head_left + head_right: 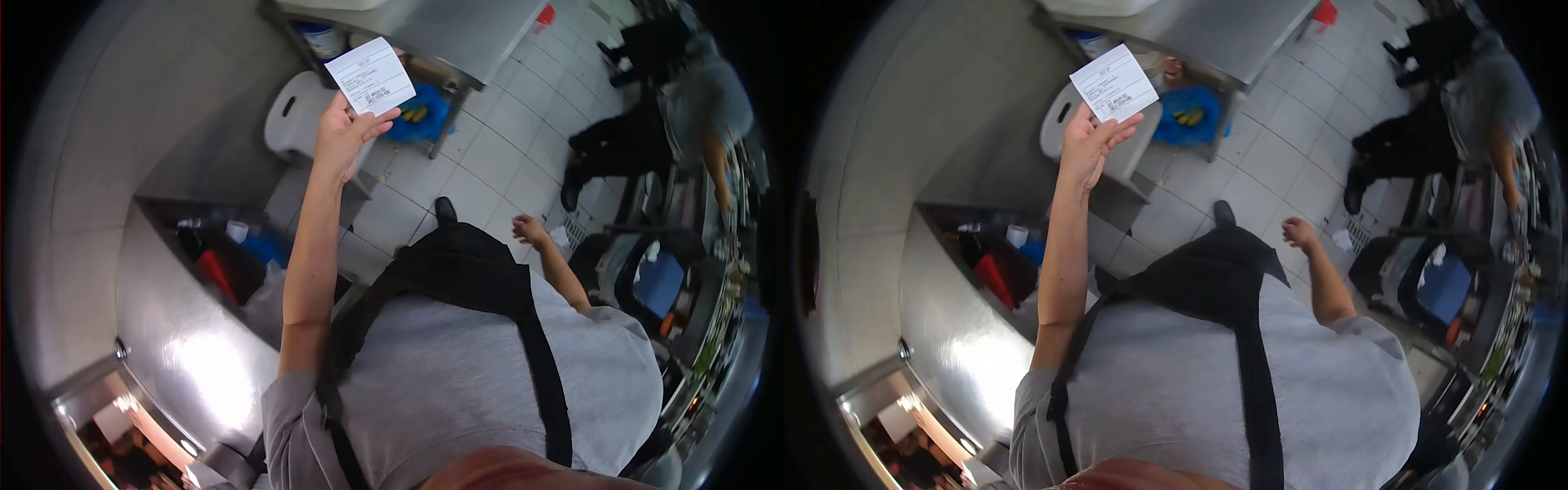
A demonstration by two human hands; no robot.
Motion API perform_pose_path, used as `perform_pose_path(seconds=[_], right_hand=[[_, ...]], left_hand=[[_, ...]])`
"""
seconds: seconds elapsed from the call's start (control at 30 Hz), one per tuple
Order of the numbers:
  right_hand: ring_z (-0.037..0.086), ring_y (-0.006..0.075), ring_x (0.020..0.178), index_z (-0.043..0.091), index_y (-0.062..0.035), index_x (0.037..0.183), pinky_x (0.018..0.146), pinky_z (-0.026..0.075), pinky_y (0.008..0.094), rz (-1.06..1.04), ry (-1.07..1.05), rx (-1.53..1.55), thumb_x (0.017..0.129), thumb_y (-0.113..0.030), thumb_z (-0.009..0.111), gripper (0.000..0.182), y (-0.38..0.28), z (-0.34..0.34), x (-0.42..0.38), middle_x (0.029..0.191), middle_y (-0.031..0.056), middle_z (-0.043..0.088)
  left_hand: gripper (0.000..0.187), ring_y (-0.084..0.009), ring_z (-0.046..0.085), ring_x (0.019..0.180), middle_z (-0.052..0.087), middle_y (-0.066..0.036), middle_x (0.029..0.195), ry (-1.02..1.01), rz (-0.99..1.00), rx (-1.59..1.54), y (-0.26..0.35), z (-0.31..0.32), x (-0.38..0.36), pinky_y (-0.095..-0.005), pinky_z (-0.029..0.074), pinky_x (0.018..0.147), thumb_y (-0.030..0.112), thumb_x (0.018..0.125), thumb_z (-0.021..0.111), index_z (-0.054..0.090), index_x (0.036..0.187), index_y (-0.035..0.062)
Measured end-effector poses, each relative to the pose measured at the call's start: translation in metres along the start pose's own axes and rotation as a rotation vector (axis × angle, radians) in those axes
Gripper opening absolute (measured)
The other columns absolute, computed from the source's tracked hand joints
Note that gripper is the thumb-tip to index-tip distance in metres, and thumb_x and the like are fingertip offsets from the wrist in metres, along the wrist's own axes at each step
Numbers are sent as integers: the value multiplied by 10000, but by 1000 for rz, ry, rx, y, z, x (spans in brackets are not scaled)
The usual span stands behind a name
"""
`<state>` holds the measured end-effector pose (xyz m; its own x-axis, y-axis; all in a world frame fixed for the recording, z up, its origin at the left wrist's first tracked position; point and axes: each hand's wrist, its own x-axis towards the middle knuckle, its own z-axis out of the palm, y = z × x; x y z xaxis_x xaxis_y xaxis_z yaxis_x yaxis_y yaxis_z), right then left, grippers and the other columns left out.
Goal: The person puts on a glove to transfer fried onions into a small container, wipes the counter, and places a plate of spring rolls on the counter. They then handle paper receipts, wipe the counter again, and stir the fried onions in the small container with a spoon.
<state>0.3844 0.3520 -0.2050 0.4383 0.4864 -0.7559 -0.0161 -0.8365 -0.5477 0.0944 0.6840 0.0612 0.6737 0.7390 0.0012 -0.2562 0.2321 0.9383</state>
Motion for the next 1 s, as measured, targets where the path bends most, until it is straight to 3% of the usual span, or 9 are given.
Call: perform_pose_path(seconds=[0.13, 0.23, 0.3, 0.47, 0.57, 0.63, 0.77, 0.9, 1.0], right_hand=[[582, 127, 616, 581, -108, 991, 475, 438, 262, -3, -111, 41, 829, -232, 550, 207, 30, -10, -10, 761, 28, 592], [568, 125, 593, 583, -102, 957, 481, 434, 260, 78, 8, 230, 816, -249, 564, 204, 92, -47, -27, 747, 29, 585], [561, 134, 581, 579, -93, 941, 487, 439, 268, 104, 112, 265, 815, -248, 559, 201, 172, -79, -16, 721, 39, 581], [557, 162, 559, 563, -75, 921, 471, 449, 302, 493, 413, 205, 813, -232, 548, 191, 227, -150, -83, 668, 62, 569], [562, 164, 566, 552, -74, 922, 482, 455, 328, 423, 496, 404, 810, -237, 552, 197, 242, -187, -81, 678, 72, 571], [567, 163, 581, 547, -73, 926, 489, 455, 322, 217, 329, 290, 815, -238, 549, 199, 238, -204, -67, 692, 73, 572], [567, 147, 595, 557, -80, 952, 497, 447, 287, 371, 359, 596, 828, -243, 545, 205, 161, -243, 28, 720, 48, 579], [560, 94, 663, 568, -100, 1001, 577, 443, 273, 111, 265, 471, 855, -283, 540, 235, 51, -281, 131, 780, -18, 589], [553, 121, 819, 526, -92, 1134, 680, 449, 291, -89, 149, 374, 844, -298, 573, 359, -74, -326, 159, 919, 28, 583]], left_hand=[[491, -288, 594, 982, 523, -184, 1157, -144, -40, 5, -26, 76, 41, -293, 534, 770, -65, 832, 448, 283, 1287, 14], [525, -291, 595, 977, 523, -186, 1153, -251, -48, 4, -43, 138, 81, -303, 541, 772, -84, 817, 436, 262, 1297, 35], [498, -263, 625, 913, 535, -176, 1134, -273, -6, -12, -62, 182, 111, -263, 548, 709, -107, 781, 371, 287, 1257, 15], [609, -301, 615, 926, 528, -192, 1136, -430, -21, -47, -102, 276, 187, -288, 562, 725, -112, 775, 417, 213, 1324, 54], [661, -290, 625, 903, 542, -183, 1121, -465, -67, -16, -115, 323, 227, -283, 564, 715, -100, 763, 446, 185, 1347, 68], [683, -283, 629, 892, 546, -180, 1116, -497, -73, -37, -126, 344, 259, -280, 565, 712, -97, 759, 456, 172, 1356, 75], [725, -263, 635, 878, 559, -165, 1104, -534, -97, -48, -142, 374, 325, -267, 565, 708, -94, 748, 475, 150, 1371, 89], [735, -250, 639, 865, 568, -151, 1092, -557, -92, -45, -159, 388, 402, -262, 568, 690, -87, 747, 485, 148, 1373, 95], [751, -232, 643, 852, 572, -138, 1095, -599, -95, -29, -166, 401, 466, -252, 561, 656, -87, 745, 483, 141, 1384, 109]])
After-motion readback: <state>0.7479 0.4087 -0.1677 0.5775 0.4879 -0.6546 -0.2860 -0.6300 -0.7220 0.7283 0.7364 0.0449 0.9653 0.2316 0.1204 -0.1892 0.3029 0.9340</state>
